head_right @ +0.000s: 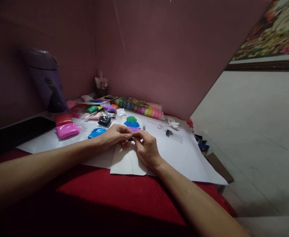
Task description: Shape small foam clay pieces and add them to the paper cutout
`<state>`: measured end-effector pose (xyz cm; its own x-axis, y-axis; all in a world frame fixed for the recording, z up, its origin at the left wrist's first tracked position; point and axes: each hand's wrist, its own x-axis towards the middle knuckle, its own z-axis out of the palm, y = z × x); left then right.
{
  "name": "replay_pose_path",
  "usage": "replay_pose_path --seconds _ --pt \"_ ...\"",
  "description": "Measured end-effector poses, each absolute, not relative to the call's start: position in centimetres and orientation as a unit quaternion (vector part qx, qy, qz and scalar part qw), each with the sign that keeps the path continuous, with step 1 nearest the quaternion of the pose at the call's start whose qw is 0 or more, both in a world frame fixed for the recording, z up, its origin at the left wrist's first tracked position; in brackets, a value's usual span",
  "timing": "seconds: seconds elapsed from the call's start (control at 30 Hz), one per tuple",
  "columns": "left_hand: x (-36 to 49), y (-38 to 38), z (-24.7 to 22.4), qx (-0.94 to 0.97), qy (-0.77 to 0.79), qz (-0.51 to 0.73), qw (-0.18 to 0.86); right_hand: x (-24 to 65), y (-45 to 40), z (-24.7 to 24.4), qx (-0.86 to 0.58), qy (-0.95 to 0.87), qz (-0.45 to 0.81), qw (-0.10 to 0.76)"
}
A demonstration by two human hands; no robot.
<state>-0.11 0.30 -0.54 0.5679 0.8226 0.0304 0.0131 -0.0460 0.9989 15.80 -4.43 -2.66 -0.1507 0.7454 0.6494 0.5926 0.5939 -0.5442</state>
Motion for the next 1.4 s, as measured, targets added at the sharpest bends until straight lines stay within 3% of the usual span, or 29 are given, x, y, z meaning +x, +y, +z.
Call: replay_pose_path --seconds 1.1,1.4 --pt "-0.42 0.19 -0.33 0.637 0.310 0.348 0.614 16.03 -4.15 -3.44 -0.450 -0.718 0.121 0.518" --pt "-0.16 -0.02 -0.11 0.579 0.308 0.403 0.638 15.61 -4.55 -2.69 -0.461 -0.728 0.039 0.507"
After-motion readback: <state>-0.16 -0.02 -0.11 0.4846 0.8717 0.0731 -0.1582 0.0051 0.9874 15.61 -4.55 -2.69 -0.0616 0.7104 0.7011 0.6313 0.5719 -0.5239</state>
